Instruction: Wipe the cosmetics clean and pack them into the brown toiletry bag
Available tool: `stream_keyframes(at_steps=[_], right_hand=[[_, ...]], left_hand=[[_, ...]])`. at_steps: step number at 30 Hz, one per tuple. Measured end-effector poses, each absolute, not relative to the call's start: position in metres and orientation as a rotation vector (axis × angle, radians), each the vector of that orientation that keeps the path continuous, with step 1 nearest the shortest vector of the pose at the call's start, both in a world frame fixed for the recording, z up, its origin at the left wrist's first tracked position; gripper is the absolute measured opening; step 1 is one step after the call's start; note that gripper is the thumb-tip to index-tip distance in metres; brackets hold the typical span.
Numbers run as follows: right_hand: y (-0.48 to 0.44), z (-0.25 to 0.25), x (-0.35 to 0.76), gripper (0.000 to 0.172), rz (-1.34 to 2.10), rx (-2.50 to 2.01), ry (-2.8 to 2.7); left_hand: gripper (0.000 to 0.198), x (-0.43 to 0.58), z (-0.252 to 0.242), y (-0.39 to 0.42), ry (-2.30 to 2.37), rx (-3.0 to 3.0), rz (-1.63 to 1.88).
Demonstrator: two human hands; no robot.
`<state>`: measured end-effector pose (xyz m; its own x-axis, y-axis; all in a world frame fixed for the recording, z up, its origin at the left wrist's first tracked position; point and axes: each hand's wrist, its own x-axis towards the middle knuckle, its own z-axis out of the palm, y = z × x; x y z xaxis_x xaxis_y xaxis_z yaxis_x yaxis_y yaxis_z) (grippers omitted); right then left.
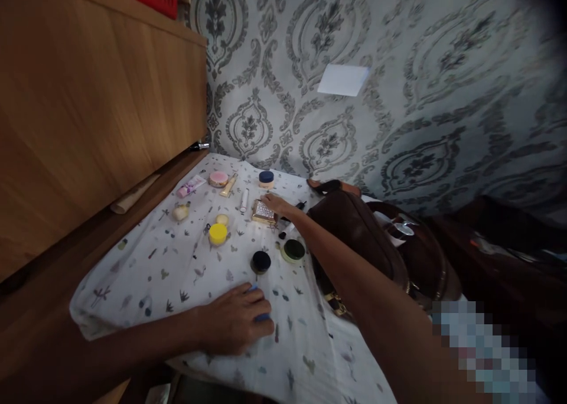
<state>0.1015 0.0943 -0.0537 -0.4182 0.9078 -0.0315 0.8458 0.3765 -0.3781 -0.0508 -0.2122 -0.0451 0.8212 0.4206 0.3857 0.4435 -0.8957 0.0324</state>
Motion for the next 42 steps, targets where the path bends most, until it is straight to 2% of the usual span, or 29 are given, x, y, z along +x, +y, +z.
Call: stream_keyframes(at_steps=[10,15,17,19,23,27,29,31,34,37,39,42], right_hand=[[0.090,-0.044,0.100,0.034,0.576,-1.632,-2.264],[0.055,-0.022,0.092,0.037,0.484,-1.573,-2.117],[0.030,-0.015,0.089,0.041,0.467,-1.498,-2.089],[-0.003,-0.011,0.089,0.041,0.502,-1.323,-2.007],[-0.083,-0.020,0.097,0.036,0.612,-1.020,-1.844],[-0.146,-0.048,0.110,0.040,0.509,-1.001,-1.830],[-0.160,-0.063,0.117,0.045,0.479,-1.014,-1.825],[-0.166,-0.075,0.123,0.050,0.510,-1.037,-1.770],[-0.166,-0.083,0.128,0.055,0.616,-1.060,-1.594],[-0.167,-0.083,0.128,0.055,0.740,-1.042,-1.477],[-0.169,-0.081,0.126,0.054,0.793,-1.025,-1.471],[-0.171,-0.078,0.125,0.052,0.858,-1.036,-1.462]], left_hand=[[0.005,-0.049,-0.049,-0.209,-0.726,-2.956,-0.595],[0.019,-0.053,-0.048,-0.208,-0.720,-3.066,-0.636],[0.027,-0.056,-0.046,-0.205,-0.817,-3.149,-0.866],[0.030,-0.060,-0.041,-0.198,-1.089,-3.127,-1.240],[0.026,-0.065,-0.024,-0.169,-1.743,-2.536,-1.931],[0.028,-0.056,-0.013,-0.137,-1.932,-2.236,-2.194],[0.029,-0.046,-0.017,-0.131,-1.869,-2.334,-2.157],[0.028,-0.035,-0.027,-0.132,-1.742,-2.543,-1.963],[0.027,-0.024,-0.046,-0.140,-1.460,-2.838,-1.357],[0.025,-0.022,-0.057,-0.146,-1.324,-2.818,-0.859],[0.024,-0.024,-0.058,-0.146,-1.366,-2.758,-0.764],[0.020,-0.026,-0.054,-0.143,-1.440,-2.759,-0.924]])
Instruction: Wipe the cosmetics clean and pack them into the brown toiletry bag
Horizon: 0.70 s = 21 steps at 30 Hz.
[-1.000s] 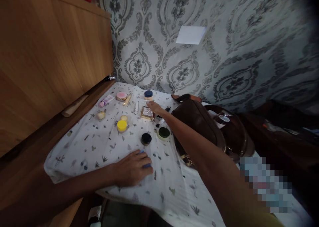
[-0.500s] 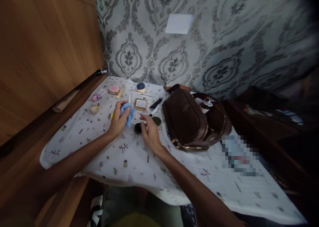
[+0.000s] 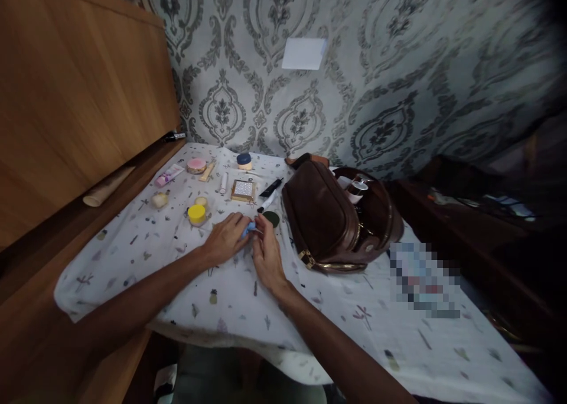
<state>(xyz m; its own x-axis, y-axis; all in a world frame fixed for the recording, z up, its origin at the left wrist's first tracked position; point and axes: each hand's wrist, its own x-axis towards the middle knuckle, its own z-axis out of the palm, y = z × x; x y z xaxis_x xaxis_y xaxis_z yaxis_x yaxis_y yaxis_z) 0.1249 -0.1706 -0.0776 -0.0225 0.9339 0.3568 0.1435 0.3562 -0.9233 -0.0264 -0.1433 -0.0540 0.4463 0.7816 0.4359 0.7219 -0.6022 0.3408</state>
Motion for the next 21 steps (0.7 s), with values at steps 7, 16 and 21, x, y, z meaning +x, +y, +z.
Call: stream_keyframes(at_steps=[7,16,21], right_hand=[[-0.166,-0.068,0.118,0.043,1.448,-0.840,-1.184],[-0.163,-0.070,0.114,0.053,1.589,-0.812,-1.079],[-0.167,-0.065,0.115,0.061,1.490,-0.847,-1.252]], left_hand=[[0.021,-0.024,-0.038,-0.150,1.251,2.079,1.309],[0.037,-0.026,-0.034,-0.147,1.251,2.045,1.304],[0.050,-0.030,-0.035,-0.140,1.220,1.837,1.340]])
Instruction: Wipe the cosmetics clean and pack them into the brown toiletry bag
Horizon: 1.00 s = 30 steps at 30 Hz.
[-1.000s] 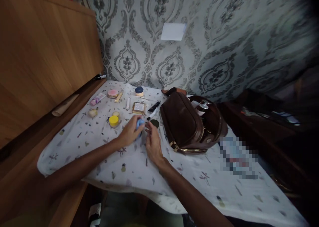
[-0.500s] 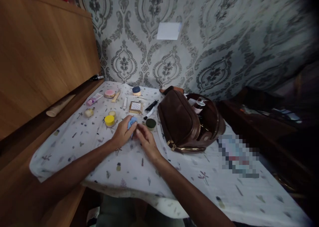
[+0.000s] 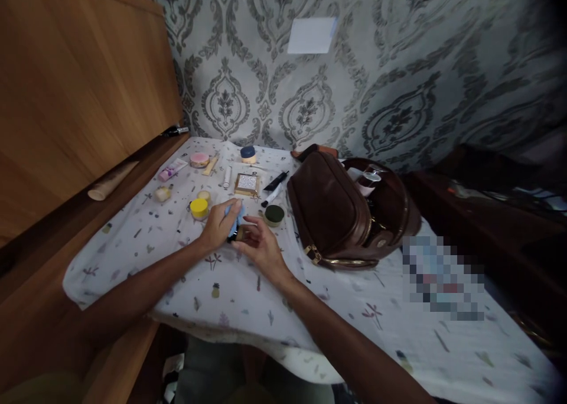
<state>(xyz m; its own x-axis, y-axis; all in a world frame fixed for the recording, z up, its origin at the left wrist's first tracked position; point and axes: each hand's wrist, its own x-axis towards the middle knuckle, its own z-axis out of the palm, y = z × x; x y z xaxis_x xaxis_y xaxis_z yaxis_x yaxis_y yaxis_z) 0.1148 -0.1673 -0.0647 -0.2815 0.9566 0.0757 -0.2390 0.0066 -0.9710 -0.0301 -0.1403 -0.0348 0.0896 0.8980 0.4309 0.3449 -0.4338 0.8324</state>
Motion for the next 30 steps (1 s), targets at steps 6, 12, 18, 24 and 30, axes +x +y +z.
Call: stream_keyframes(at_steps=[6,12,18,24,30], right_hand=[[-0.166,-0.062,0.116,0.047,1.416,-0.852,-1.257],[-0.161,-0.061,0.121,0.040,1.562,-0.842,-0.955],[-0.159,-0.061,0.127,0.040,1.724,-0.784,-0.752],[-0.160,-0.060,0.128,0.037,1.784,-0.782,-0.794],[-0.165,-0.053,0.129,0.036,1.883,-0.752,-0.807]], left_hand=[[0.050,-0.031,-0.042,-0.133,1.243,1.603,1.420],[0.051,-0.031,-0.042,-0.140,1.115,1.867,1.402],[0.054,-0.032,-0.042,-0.145,0.798,2.472,1.116],[0.057,-0.031,-0.043,-0.145,1.024,2.687,1.125],[0.060,-0.034,-0.038,-0.144,1.164,2.761,1.103]])
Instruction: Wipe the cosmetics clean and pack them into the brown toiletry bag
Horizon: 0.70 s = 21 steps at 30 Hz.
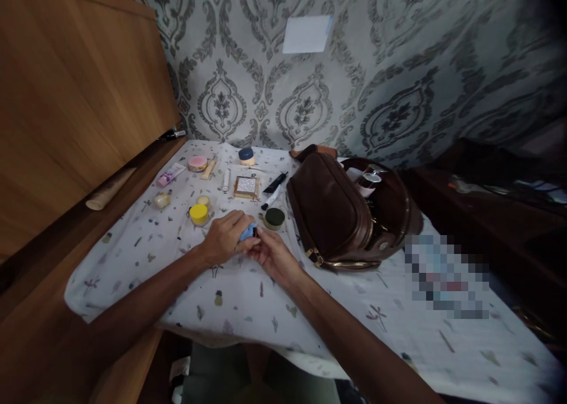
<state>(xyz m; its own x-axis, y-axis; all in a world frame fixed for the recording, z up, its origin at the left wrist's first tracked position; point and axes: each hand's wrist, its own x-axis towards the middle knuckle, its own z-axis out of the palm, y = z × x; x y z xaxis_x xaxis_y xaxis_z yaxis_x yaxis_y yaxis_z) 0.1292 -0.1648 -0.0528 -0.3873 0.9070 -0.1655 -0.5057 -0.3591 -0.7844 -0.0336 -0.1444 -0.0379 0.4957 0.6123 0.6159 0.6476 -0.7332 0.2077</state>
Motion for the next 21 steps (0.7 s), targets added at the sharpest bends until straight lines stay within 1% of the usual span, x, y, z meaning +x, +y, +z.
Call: stream_keyframes(at_steps=[4,7,9,13,16,19,21], right_hand=[[-0.166,-0.051,0.130,0.037,1.903,-0.749,-0.859],[-0.164,-0.050,0.130,0.036,1.921,-0.740,-0.847],[-0.163,-0.048,0.131,0.034,1.939,-0.725,-0.817],[-0.161,-0.046,0.133,0.033,1.946,-0.674,-0.727],[-0.161,-0.046,0.134,0.035,1.877,-0.641,-0.700],[-0.162,-0.047,0.132,0.035,1.771,-0.653,-0.711],[-0.162,-0.049,0.130,0.037,1.701,-0.670,-0.717]], left_hand=[[0.046,-0.033,-0.034,-0.144,-1.327,-2.743,-1.246],[0.036,-0.031,-0.032,-0.143,-1.601,-2.812,-1.509],[0.034,-0.030,-0.033,-0.141,-1.766,-2.776,-1.693],[0.034,-0.031,-0.037,-0.137,-1.889,-2.664,-1.928],[0.041,-0.035,-0.041,-0.135,-1.897,-2.637,-2.045],[0.050,-0.038,-0.044,-0.135,-1.757,-2.683,-2.098],[0.053,-0.039,-0.044,-0.137,-1.530,-2.790,-2.032]])
